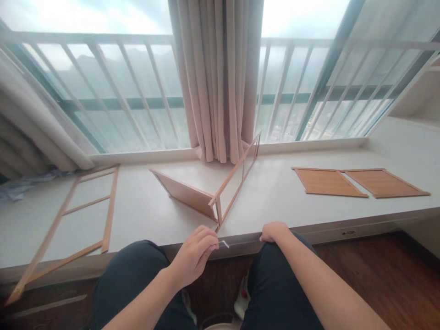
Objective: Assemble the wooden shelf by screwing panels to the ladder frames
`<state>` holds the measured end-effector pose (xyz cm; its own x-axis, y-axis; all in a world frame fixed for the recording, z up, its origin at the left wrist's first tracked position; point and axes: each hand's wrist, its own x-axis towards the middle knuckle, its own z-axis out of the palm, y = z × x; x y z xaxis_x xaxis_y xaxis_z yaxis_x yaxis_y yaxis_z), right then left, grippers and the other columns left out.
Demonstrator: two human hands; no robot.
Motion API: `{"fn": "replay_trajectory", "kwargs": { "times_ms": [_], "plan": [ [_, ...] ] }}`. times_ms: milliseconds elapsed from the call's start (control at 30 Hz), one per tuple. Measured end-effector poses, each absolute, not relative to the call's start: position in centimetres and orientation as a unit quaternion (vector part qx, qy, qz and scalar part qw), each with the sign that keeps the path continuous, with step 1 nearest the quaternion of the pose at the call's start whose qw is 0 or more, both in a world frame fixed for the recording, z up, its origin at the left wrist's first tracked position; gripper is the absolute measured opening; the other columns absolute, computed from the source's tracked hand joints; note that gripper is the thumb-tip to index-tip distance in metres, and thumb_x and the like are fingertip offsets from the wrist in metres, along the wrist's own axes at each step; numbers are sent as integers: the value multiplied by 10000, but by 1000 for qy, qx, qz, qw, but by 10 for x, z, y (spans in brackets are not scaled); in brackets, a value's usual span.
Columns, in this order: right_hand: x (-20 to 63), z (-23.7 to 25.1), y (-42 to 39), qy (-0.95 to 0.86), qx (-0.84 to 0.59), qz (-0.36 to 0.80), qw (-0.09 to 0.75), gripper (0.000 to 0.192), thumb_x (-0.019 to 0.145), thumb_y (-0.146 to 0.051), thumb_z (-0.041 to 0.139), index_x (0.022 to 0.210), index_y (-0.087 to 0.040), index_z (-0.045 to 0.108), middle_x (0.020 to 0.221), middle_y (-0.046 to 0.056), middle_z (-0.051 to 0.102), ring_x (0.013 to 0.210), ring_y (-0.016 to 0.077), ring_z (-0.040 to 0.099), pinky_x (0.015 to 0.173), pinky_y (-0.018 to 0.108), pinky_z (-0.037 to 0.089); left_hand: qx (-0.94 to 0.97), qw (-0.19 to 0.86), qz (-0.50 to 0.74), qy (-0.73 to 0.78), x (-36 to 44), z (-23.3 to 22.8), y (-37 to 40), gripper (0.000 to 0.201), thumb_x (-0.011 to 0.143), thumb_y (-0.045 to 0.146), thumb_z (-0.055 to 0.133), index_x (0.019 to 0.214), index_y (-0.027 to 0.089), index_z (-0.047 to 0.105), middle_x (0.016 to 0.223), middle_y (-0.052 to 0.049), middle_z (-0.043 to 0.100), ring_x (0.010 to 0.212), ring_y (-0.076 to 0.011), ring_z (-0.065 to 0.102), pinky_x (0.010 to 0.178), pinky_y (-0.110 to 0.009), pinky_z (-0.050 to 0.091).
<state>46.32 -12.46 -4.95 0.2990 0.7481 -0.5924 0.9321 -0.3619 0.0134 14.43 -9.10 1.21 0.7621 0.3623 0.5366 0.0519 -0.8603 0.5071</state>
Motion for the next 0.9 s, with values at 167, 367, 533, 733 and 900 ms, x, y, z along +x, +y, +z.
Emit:
{"fn": "replay_trajectory", "kwargs": {
  "times_ms": [167,367,533,733,900],
  "plan": [
    [460,-38,-132,541,789,-252,147,454,958,-417,615,1166,-40,760,1224,284,707,1170,390,697,984,473,512,892,188,400,99,147,18,-87,141,977,88,512,1016,182,609,953,-59,655,915,-159,522,835,-276,487],
    [431,-25,-141,611,685,-321,-231,518,1078,-544,383,1057,-151,720,876,78,731,861,187,687,840,307,514,905,106,394,125,149,37,-72,124,947,104,591,1015,193,644,1031,-60,680,962,-166,530,870,-290,496],
    [400,-17,-140,639,433,-290,-566,458,1016,-499,618,1395,-241,601,1109,73,717,927,157,647,909,321,535,919,88,371,99,151,53,-56,66,956,142,613,970,196,648,994,-41,702,905,-146,539,845,-285,503],
    [379,25,-128,760,311,-143,-552,414,962,-200,716,1367,-251,645,1242,119,696,1116,197,661,964,362,560,925,80,355,111,144,64,-49,80,954,135,625,993,200,652,988,-29,714,895,-138,552,829,-272,506],
    [375,38,-117,783,278,-99,-547,387,940,-99,706,1310,-208,678,1050,102,735,909,172,663,801,325,565,932,64,339,113,150,79,-44,52,966,159,625,991,195,652,968,-23,704,858,-126,554,780,-245,500]
  ]
}}
